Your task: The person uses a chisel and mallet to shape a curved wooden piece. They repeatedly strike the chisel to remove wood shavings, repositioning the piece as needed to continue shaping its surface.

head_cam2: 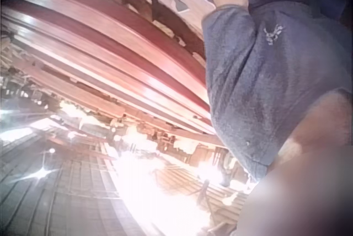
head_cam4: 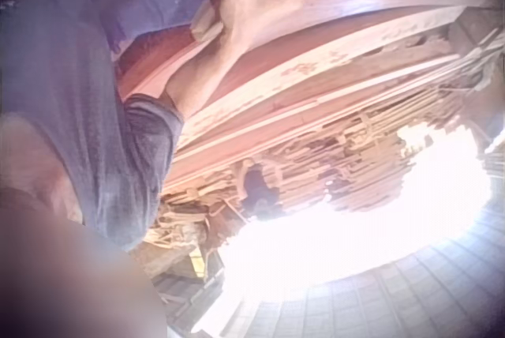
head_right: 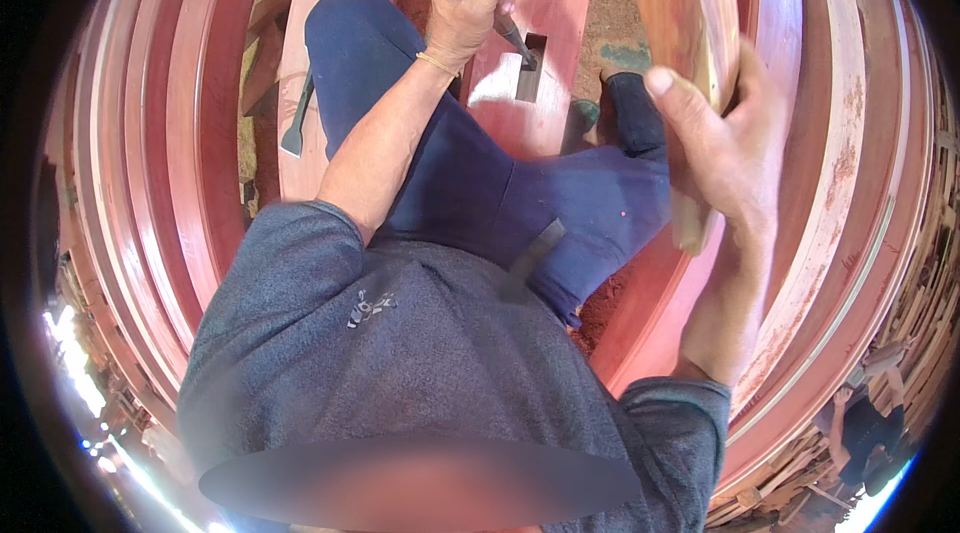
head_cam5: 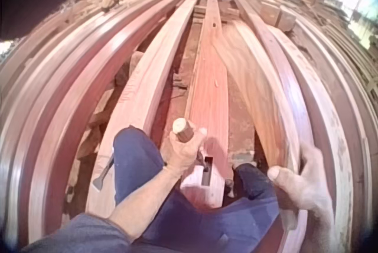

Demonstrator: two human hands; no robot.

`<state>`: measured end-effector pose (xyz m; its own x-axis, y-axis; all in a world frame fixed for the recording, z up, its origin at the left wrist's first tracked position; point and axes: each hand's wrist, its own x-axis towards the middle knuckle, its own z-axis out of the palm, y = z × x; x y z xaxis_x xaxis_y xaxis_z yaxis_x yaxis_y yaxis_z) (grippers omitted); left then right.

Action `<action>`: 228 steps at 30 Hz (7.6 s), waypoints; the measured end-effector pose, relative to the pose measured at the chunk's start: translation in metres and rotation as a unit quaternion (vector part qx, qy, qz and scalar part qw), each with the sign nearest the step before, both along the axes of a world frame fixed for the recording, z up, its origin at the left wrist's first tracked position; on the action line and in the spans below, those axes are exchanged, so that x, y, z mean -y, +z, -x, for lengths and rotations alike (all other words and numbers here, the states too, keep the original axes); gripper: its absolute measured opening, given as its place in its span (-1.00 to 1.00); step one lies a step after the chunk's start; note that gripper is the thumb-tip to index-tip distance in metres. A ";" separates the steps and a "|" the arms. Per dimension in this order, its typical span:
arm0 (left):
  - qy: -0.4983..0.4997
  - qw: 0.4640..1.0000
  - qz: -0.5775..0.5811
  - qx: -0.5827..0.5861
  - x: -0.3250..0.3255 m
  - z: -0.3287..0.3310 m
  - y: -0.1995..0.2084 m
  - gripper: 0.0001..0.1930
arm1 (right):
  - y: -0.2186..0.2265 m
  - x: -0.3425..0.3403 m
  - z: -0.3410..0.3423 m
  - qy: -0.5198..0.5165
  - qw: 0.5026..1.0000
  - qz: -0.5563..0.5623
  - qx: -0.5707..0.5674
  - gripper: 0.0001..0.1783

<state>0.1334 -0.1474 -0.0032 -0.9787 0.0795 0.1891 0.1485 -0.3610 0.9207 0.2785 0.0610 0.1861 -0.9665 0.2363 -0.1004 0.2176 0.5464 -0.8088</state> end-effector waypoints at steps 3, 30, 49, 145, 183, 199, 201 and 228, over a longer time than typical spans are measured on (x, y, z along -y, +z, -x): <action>-0.009 1.000 0.003 0.014 0.001 0.000 0.000 -0.88 | 0.026 0.024 0.021 0.078 0.991 -0.063 -0.086 -0.29; -0.043 0.996 0.044 -0.071 -0.041 -0.014 -0.001 -0.92 | 0.036 0.031 0.020 0.129 0.934 -0.326 0.065 -0.46; -0.011 0.999 0.014 -0.027 -0.008 -0.014 0.005 -0.81 | 0.056 0.006 -0.024 -0.011 0.997 -0.069 -0.020 -0.19; -0.247 0.967 0.065 -0.030 -0.027 0.035 0.081 -0.76 | -0.165 -0.033 -0.192 -0.411 0.830 0.312 0.213 -0.53; -0.174 0.962 0.211 -0.026 -0.068 -0.011 0.086 -0.84 | -0.165 -0.035 -0.191 -0.389 0.837 0.331 0.197 -0.58; -0.274 0.888 0.369 -0.014 -0.121 -0.035 0.014 -0.73 | -0.157 -0.038 -0.181 -0.384 0.842 0.278 0.255 -0.53; -0.263 0.879 0.393 -0.064 -0.111 -0.032 0.011 -0.75 | -0.147 -0.037 -0.172 -0.363 0.869 0.259 0.212 -0.49; -0.216 0.855 0.182 -0.435 -0.023 -0.138 0.084 -0.69 | -0.126 -0.005 -0.137 -0.111 0.774 0.622 0.050 -0.19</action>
